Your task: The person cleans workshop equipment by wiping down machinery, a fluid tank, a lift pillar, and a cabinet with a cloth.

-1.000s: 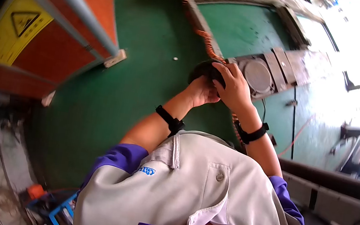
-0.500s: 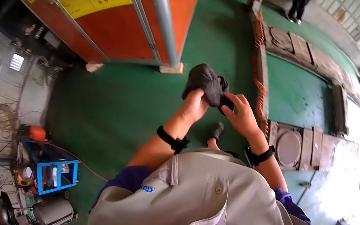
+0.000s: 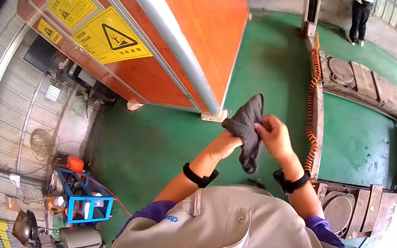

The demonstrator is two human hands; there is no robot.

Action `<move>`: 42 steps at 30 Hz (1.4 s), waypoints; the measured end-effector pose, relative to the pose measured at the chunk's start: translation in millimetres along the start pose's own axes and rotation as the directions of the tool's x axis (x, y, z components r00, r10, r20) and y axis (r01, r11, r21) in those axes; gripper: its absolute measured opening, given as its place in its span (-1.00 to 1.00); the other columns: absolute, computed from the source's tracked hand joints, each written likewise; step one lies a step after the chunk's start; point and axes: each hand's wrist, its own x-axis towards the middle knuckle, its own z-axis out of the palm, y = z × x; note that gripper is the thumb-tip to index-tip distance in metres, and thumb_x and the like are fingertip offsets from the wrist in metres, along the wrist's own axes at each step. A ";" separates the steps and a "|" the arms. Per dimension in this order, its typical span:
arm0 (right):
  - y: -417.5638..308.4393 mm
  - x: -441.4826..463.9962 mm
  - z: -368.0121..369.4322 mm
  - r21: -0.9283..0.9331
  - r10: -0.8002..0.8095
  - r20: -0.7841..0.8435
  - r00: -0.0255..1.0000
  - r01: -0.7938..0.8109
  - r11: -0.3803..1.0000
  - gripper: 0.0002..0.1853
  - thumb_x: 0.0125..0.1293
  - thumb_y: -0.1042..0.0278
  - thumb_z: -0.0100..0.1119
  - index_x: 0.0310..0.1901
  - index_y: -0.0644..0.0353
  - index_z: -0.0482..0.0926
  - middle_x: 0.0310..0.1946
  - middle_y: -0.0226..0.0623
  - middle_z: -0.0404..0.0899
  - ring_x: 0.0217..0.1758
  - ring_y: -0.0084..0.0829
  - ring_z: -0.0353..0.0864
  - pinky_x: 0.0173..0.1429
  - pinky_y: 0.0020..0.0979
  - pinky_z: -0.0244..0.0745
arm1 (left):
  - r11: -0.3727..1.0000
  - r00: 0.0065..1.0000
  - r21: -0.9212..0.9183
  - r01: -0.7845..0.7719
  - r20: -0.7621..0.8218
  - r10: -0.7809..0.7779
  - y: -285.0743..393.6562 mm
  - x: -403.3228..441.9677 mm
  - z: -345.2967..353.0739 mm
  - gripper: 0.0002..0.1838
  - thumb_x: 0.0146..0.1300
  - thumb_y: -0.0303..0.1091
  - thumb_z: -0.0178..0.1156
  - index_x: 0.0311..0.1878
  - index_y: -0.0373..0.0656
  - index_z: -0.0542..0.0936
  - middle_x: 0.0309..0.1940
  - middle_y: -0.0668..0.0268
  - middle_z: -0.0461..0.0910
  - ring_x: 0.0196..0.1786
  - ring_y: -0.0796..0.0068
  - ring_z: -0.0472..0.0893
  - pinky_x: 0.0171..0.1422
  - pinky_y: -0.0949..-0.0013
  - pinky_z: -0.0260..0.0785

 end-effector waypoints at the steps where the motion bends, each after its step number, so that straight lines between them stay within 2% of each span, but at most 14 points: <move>1: -0.9 8.8 -4.2 -0.026 0.015 -0.006 1.000 -0.015 1.000 -0.77 0.24 0.36 0.32 -0.30 0.33 0.50 -0.54 -0.32 0.45 -0.48 -0.56 0.33 -0.36 -0.44 0.36 | 0.989 0.999 0.141 -0.032 -0.019 0.035 2.4 6.5 -4.8 -0.56 0.16 -0.50 0.13 0.15 -0.28 0.47 0.05 0.37 0.50 0.12 0.51 0.46 0.26 0.37 0.30; 5: 15.1 39.1 -11.2 -0.013 -0.071 -0.061 0.996 0.071 0.997 -0.76 0.27 0.33 0.28 -0.31 0.31 0.46 -0.58 -0.32 0.39 -0.50 -0.56 0.28 -0.39 -0.43 0.32 | 0.897 0.984 0.413 -0.155 -0.019 0.179 20.0 39.8 -19.2 -0.69 0.16 -0.49 0.12 0.00 -0.29 0.57 -0.02 0.26 0.59 0.06 0.48 0.53 0.19 0.37 0.36; 7: 14.1 54.9 -14.8 -0.010 -0.058 -0.020 0.998 0.058 0.998 -0.75 0.30 0.31 0.26 -0.28 0.32 0.45 -0.55 -0.29 0.40 -0.47 -0.55 0.30 -0.35 -0.43 0.34 | 0.944 0.984 0.308 -0.121 -0.086 0.155 29.6 53.9 -18.7 -0.68 0.16 -0.51 0.07 0.00 -0.33 0.57 -0.06 0.29 0.62 0.04 0.47 0.56 0.19 0.37 0.37; 12: 23.0 113.3 -9.8 0.100 -0.053 0.008 0.999 0.052 0.994 -0.74 0.36 0.27 0.19 -0.22 0.34 0.45 -0.49 -0.35 0.43 -0.40 -0.57 0.35 -0.28 -0.45 0.37 | 0.978 0.985 0.174 0.118 -0.148 -0.092 52.8 89.2 -61.4 -0.69 0.26 -0.56 0.03 0.07 -0.31 0.49 -0.17 0.36 0.58 -0.21 0.60 0.58 -0.23 0.51 0.47; 17: 13.6 168.2 3.4 0.088 -0.035 -0.006 0.999 0.035 0.996 -0.74 0.37 0.26 0.18 -0.18 0.33 0.45 -0.45 -0.37 0.44 -0.35 -0.57 0.37 -0.23 -0.48 0.38 | 0.904 0.921 0.293 0.310 -0.330 -0.208 75.7 107.2 -109.5 -0.68 0.28 -0.49 0.11 0.10 -0.34 0.48 -0.08 0.28 0.58 -0.07 0.53 0.57 -0.03 0.46 0.46; 18: 53.0 201.7 14.8 0.107 -0.132 -0.122 0.984 0.145 0.984 -0.74 0.34 0.28 0.19 -0.16 0.33 0.45 -0.44 -0.35 0.47 -0.36 -0.58 0.39 -0.25 -0.48 0.38 | 0.902 0.910 0.300 0.311 -0.367 -0.192 69.2 118.8 -132.0 -0.67 0.28 -0.48 0.13 0.11 -0.34 0.47 -0.08 0.28 0.58 -0.06 0.52 0.56 -0.01 0.47 0.44; 19: 50.9 215.8 17.4 0.087 -0.155 -0.179 0.972 0.172 0.981 -0.75 0.32 0.31 0.21 -0.15 0.31 0.45 -0.44 -0.34 0.50 -0.38 -0.58 0.40 -0.28 -0.49 0.37 | 0.925 0.923 0.338 0.176 -0.383 -0.035 62.1 122.9 -145.9 -0.66 0.23 -0.50 0.14 0.07 -0.37 0.48 -0.21 0.24 0.59 -0.16 0.49 0.59 -0.10 0.36 0.49; 22: 40.1 248.5 7.1 0.056 -0.009 -0.157 0.988 0.018 0.998 -0.78 0.30 0.38 0.21 -0.09 0.26 0.47 -0.45 -0.35 0.51 -0.44 -0.63 0.36 -0.34 -0.53 0.34 | 0.973 0.799 0.155 0.169 -0.599 -0.043 45.9 137.9 -191.6 -0.60 0.24 -0.46 0.23 0.14 -0.32 0.45 -0.23 0.27 0.58 -0.10 0.52 0.56 0.02 0.37 0.43; 24: 63.1 285.5 14.1 -0.010 -0.114 -0.136 0.984 0.114 0.993 -0.77 0.30 0.41 0.20 -0.05 0.27 0.47 -0.44 -0.40 0.51 -0.43 -0.66 0.35 -0.32 -0.57 0.32 | 0.992 0.777 0.079 0.094 -0.630 -0.023 50.7 153.4 -216.1 -0.58 0.26 -0.45 0.24 0.17 -0.28 0.44 -0.24 0.30 0.57 -0.11 0.52 0.54 0.00 0.39 0.43; 29: 57.1 377.6 53.8 0.167 -0.081 0.142 0.987 0.057 0.984 -0.72 0.31 0.57 0.13 0.04 0.34 0.42 -0.23 -0.40 0.51 -0.21 -0.66 0.48 -0.09 -0.60 0.41 | 0.950 0.740 0.302 -0.075 -0.621 0.256 76.9 186.6 -276.5 -0.84 0.30 -0.50 0.17 -0.08 -0.26 0.62 -0.22 0.42 0.60 -0.16 0.68 0.51 -0.01 0.55 0.35; 34: 42.8 445.8 113.3 0.237 -0.118 0.239 0.964 0.060 0.970 -0.68 0.28 0.66 0.07 0.07 0.32 0.38 -0.25 -0.41 0.51 -0.22 -0.67 0.47 -0.11 -0.62 0.39 | 0.916 0.586 0.285 -0.284 -0.705 0.401 131.2 196.5 -318.1 -0.82 0.30 -0.56 0.18 -0.04 -0.27 0.58 -0.18 0.43 0.56 -0.13 0.68 0.49 0.02 0.55 0.33; 37: 25.4 477.1 142.5 0.226 -0.198 0.235 0.952 0.145 0.963 -0.71 0.29 0.65 0.06 0.05 0.32 0.39 -0.30 -0.45 0.49 -0.27 -0.69 0.45 -0.15 -0.64 0.35 | 0.806 0.390 0.340 -0.484 -0.740 0.547 153.4 208.0 -332.0 -0.79 0.32 -0.58 0.12 0.02 -0.29 0.53 -0.13 0.38 0.53 -0.06 0.65 0.49 0.11 0.52 0.32; 40: 4.2 512.5 166.3 0.135 -0.319 0.201 0.926 0.296 0.946 -0.71 0.32 0.65 0.05 0.07 0.35 0.37 -0.31 -0.45 0.49 -0.28 -0.69 0.44 -0.16 -0.64 0.35 | 0.700 0.347 0.425 -0.574 -0.648 0.678 182.2 212.9 -334.4 -0.63 0.30 -0.59 0.11 0.17 -0.28 0.41 0.04 0.31 0.45 0.09 0.60 0.42 0.24 0.46 0.24; 42: -24.6 528.5 179.5 0.320 -0.416 0.166 0.894 0.350 0.881 -0.68 0.33 0.63 0.06 0.11 0.36 0.34 -0.23 -0.38 0.50 -0.17 -0.63 0.48 -0.05 -0.60 0.37 | 0.604 0.326 0.503 -0.618 -0.536 0.779 204.4 217.1 -328.5 -0.50 0.28 -0.56 0.12 0.29 -0.27 0.31 0.15 0.24 0.39 0.16 0.51 0.40 0.31 0.40 0.21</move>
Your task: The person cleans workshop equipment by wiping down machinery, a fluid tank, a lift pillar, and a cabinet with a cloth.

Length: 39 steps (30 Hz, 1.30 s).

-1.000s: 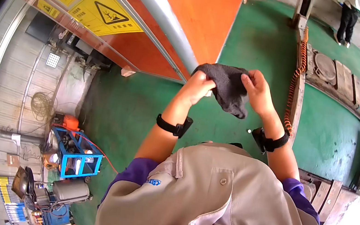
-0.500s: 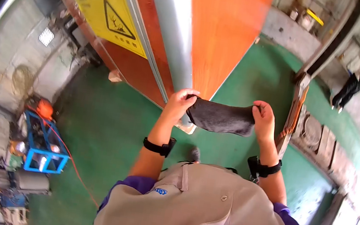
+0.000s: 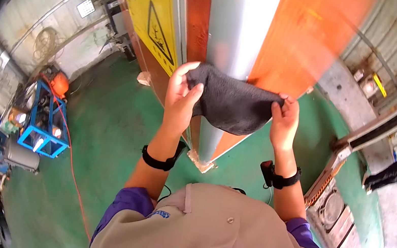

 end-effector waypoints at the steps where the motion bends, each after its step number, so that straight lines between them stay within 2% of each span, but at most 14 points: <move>1: -14.6 17.2 8.9 0.091 -0.058 -0.001 0.998 0.057 0.994 -0.66 0.33 0.62 0.07 0.13 0.37 0.32 -0.19 -0.35 0.51 -0.11 -0.60 0.50 0.01 -0.58 0.37 | 0.995 0.996 0.055 -0.081 0.039 0.079 7.6 10.3 7.1 -0.47 0.27 -0.55 0.13 0.31 -0.28 0.28 0.16 0.22 0.38 0.18 0.48 0.39 0.33 0.37 0.19; 3: -43.3 46.2 20.4 0.255 -0.320 0.073 0.944 0.293 0.921 -0.50 0.32 0.58 0.12 0.26 0.37 0.23 0.07 -0.16 0.45 0.17 -0.43 0.43 0.26 -0.43 0.32 | 0.957 0.969 0.171 -0.234 0.122 0.215 23.4 28.3 19.9 -0.40 0.26 -0.54 0.15 0.36 -0.29 0.23 0.19 0.19 0.37 0.20 0.40 0.38 0.37 0.32 0.17; 5: -78.4 69.9 25.5 -0.057 -0.600 0.177 0.780 0.617 0.785 -0.25 0.23 0.44 0.27 0.38 0.33 0.09 0.28 0.00 0.29 0.38 -0.19 0.25 0.47 -0.16 0.06 | 0.757 0.911 0.514 -0.404 0.297 0.284 35.6 47.5 19.6 -0.24 0.19 -0.44 0.25 0.43 -0.28 0.15 0.20 0.08 0.36 0.20 0.21 0.39 0.38 0.23 0.15; 7: -109.0 92.0 29.2 -0.245 -0.754 0.342 0.560 0.828 0.504 -0.07 0.11 0.27 0.39 0.43 0.31 0.04 0.35 0.07 0.20 0.36 -0.01 0.22 0.50 0.01 -0.08 | 0.455 0.844 0.711 -0.535 0.432 0.317 52.5 62.3 37.5 -0.12 0.11 -0.30 0.34 0.45 -0.26 0.11 0.18 -0.02 0.35 0.20 0.04 0.37 0.35 0.18 0.16; 9: -118.7 107.7 36.2 -0.226 -0.730 0.407 0.550 0.834 0.503 -0.10 0.05 0.08 0.42 0.39 0.22 0.22 0.04 0.08 0.35 0.16 0.14 0.28 0.46 0.09 -0.08 | 0.310 0.875 0.825 -0.473 0.398 0.275 49.1 67.0 53.2 -0.01 0.03 -0.12 0.38 0.48 -0.14 0.08 0.02 -0.02 0.35 0.08 -0.08 0.36 0.27 0.09 0.24; 12: -92.3 128.1 45.4 -0.222 -0.755 0.481 0.447 0.895 0.388 -0.15 0.11 -0.01 0.34 0.40 0.17 0.25 -0.14 0.06 0.36 0.09 0.18 0.31 0.44 0.19 -0.10 | 0.055 0.867 0.914 -0.403 0.361 0.344 21.3 66.1 55.1 0.10 -0.04 -0.08 0.42 0.51 -0.13 -0.01 -0.08 -0.04 0.34 0.00 -0.07 0.38 0.15 0.07 0.32; 14: -65.1 137.1 48.0 -0.225 -0.848 0.428 0.312 0.946 0.234 -0.16 0.16 -0.04 0.29 0.41 0.16 0.23 -0.17 0.07 0.36 0.07 0.19 0.32 0.42 0.25 -0.10 | 0.048 0.866 0.932 -0.358 0.312 0.392 6.1 61.9 55.9 0.13 -0.06 -0.06 0.43 0.50 -0.18 -0.02 -0.10 -0.05 0.34 -0.02 -0.07 0.39 0.14 0.08 0.33; 17: -33.8 131.8 48.4 -0.245 -0.807 0.497 0.319 0.944 0.222 -0.24 0.35 -0.03 0.08 0.42 0.30 0.14 0.16 0.20 0.29 0.27 0.24 0.20 0.40 0.30 -0.17 | 0.026 0.904 0.966 -0.255 0.229 0.361 -15.1 45.3 58.3 0.21 -0.08 -0.09 0.46 0.48 -0.35 -0.12 0.03 -0.13 0.32 0.00 -0.13 0.36 0.16 0.05 0.28; 22: 19.6 132.4 60.6 -0.095 -0.904 0.361 0.228 0.974 0.208 -0.42 0.45 -0.01 -0.18 0.28 0.30 0.40 0.08 0.09 0.43 0.07 0.10 0.41 0.23 0.12 0.13 | -0.126 0.880 0.986 -0.110 0.155 0.449 -63.4 17.6 59.1 0.12 -0.01 0.03 0.39 0.47 -0.32 -0.02 -0.10 -0.07 0.34 -0.12 -0.05 0.40 0.03 0.09 0.32; 25: 35.1 121.2 73.5 -0.030 -0.942 0.256 0.215 0.976 0.215 -0.50 0.39 -0.05 -0.06 0.22 0.05 0.53 -0.30 -0.20 0.42 -0.10 -0.08 0.46 0.24 0.13 0.17 | -0.143 0.855 0.990 -0.009 0.081 0.512 -101.7 -8.1 52.6 0.05 0.04 0.05 0.34 0.46 -0.29 0.04 -0.19 -0.03 0.36 -0.21 0.01 0.41 -0.05 0.09 0.33; 30: 84.7 99.8 56.7 -0.041 -0.858 0.491 0.151 0.988 0.150 -0.51 0.34 -0.13 0.03 0.19 -0.07 0.57 0.12 -0.22 0.43 0.16 -0.10 0.41 0.16 0.04 0.24 | -0.052 0.854 0.985 0.162 -0.113 0.507 -154.6 -53.2 44.8 0.00 0.08 0.05 0.29 0.42 -0.38 0.08 -0.24 -0.04 0.37 -0.25 -0.01 0.38 -0.06 0.03 0.27; 33: 115.7 93.9 43.4 0.046 -0.784 0.620 -0.007 0.999 0.028 -0.56 0.32 -0.08 0.09 0.18 -0.15 0.58 0.12 -0.30 0.49 0.14 -0.21 0.45 0.18 -0.08 0.26 | 0.034 0.822 0.962 0.272 -0.251 0.512 -194.8 -85.2 37.8 -0.02 0.05 0.02 0.31 0.38 -0.44 0.12 -0.25 -0.05 0.38 -0.24 -0.04 0.38 -0.05 -0.01 0.26; 36: 144.3 89.4 41.6 0.232 -0.642 0.722 -0.257 0.965 -0.125 -0.64 0.26 0.09 0.14 0.05 -0.05 0.65 -0.10 -0.35 0.61 0.05 -0.29 0.53 0.21 -0.15 0.28 | 0.137 0.776 0.919 0.369 -0.386 0.499 -248.3 -122.5 19.9 -0.01 -0.01 -0.04 0.36 0.37 -0.45 0.14 -0.25 -0.07 0.37 -0.21 -0.08 0.39 -0.02 -0.02 0.25; 39: 169.2 74.9 47.2 0.493 -0.528 0.689 -0.497 0.855 -0.162 -0.72 0.24 0.22 0.10 -0.04 -0.13 0.69 -0.19 -0.55 0.64 -0.04 -0.48 0.58 0.22 -0.30 0.28 | 0.164 0.688 0.910 0.380 -0.397 0.607 -287.9 -150.3 7.2 0.02 -0.08 -0.10 0.39 0.36 -0.45 0.13 -0.23 -0.11 0.38 -0.17 -0.12 0.41 0.07 -0.05 0.25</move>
